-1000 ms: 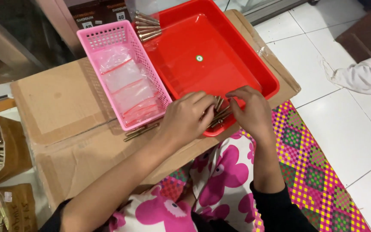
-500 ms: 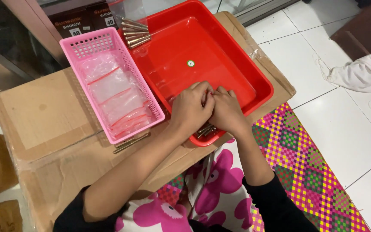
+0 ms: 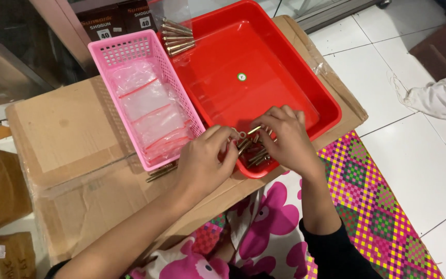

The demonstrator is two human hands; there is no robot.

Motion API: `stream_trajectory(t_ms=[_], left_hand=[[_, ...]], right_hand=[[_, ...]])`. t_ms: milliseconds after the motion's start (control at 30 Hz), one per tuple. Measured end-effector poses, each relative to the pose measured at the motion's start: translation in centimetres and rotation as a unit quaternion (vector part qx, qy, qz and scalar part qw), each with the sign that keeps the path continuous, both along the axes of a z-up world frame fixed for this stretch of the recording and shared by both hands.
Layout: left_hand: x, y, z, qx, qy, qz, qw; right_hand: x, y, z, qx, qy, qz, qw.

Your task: Assembling bolts by sliding washers onto them and organizing them into a tray.

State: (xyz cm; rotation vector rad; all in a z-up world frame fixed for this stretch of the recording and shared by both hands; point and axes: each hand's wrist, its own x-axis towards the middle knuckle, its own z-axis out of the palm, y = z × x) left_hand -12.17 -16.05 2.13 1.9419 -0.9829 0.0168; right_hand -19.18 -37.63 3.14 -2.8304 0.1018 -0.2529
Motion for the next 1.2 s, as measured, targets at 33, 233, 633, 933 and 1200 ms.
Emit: stream_trajectory(t_ms=[33,233,633,933,1200], left_hand=[[-0.2,0.6,0.2,0.000,-0.001,0.003,1.000],[-1.9,5.9,2.2,0.058,0.058,0.016,0.996],[-4.1,15.7,-3.9,0.184,0.061,0.165,0.967],[-2.5,15.8,-3.0,0.234,0.116,0.152,0.953],[-3.2,15.6,-4.1,0.224,0.061,0.175,0.957]], right_hand=[[-0.2,1.3,-0.1,0.000,-0.001,0.003,1.000],[-1.0,9.1,-0.7,0.153,-0.096,0.121,0.976],[-0.7,18.1,-4.3,0.131,0.008,0.155,0.979],[0.5,18.3,-5.7,0.115,0.045,0.061,0.990],[0.2,18.1,-6.4,0.133,0.037,0.019,0.990]])
